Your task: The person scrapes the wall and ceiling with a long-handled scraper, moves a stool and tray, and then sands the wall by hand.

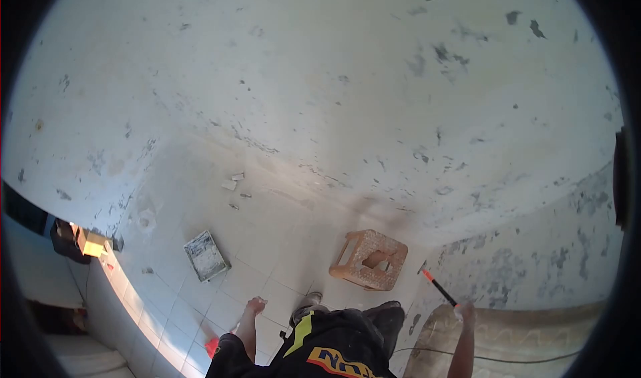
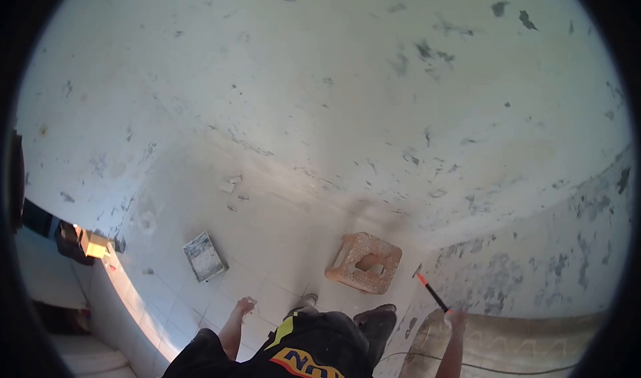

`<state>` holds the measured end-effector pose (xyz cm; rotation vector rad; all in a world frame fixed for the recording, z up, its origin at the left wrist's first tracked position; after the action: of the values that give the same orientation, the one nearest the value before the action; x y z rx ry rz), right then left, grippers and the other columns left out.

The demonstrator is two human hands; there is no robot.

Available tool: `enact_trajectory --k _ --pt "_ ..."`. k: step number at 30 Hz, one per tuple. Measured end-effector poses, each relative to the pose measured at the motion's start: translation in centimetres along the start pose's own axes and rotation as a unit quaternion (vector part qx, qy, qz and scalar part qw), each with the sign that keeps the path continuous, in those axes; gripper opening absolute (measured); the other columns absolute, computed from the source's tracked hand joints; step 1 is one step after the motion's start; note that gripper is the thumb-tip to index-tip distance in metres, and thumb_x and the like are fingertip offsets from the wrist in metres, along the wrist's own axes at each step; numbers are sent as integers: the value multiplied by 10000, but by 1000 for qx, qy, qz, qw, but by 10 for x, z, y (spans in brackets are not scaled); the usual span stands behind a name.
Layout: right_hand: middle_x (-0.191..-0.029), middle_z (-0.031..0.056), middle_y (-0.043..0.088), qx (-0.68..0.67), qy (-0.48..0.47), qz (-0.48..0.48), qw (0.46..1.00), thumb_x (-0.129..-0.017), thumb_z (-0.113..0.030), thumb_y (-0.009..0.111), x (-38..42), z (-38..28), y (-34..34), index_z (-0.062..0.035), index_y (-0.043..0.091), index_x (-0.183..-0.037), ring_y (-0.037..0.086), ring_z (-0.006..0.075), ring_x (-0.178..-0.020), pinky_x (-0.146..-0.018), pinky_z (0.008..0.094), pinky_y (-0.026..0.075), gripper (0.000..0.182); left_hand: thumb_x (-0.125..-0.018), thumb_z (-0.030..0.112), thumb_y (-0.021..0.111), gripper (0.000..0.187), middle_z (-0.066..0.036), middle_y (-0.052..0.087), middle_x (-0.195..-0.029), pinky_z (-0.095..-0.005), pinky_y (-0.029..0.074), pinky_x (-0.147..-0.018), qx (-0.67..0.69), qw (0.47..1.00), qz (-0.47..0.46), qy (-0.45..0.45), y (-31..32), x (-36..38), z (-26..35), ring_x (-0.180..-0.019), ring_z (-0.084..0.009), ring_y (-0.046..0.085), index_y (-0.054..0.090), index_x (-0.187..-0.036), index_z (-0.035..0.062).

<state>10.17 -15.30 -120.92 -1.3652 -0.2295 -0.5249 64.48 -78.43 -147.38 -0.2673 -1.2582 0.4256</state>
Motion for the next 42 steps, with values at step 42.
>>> enact_trajectory --k 42 --pt "-849 135 707 302 -385 68 869 -817 -468 651 -171 -4 -95 -102 699 -905 676 299 -854 -811 416 471 380 -909 389 626 442 -148 704 -933 -332 558 -677 324 932 107 -119 327 277 96 -795 -219 693 628 -1112 -3"
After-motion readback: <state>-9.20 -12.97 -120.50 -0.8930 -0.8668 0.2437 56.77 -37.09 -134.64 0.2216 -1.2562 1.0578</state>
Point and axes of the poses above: each hand's wrist, its own x-axis away from the middle knuckle, its own y-axis out of the palm, z = x × y, the point moved 5 cm from there along -x, towards the middle knuckle
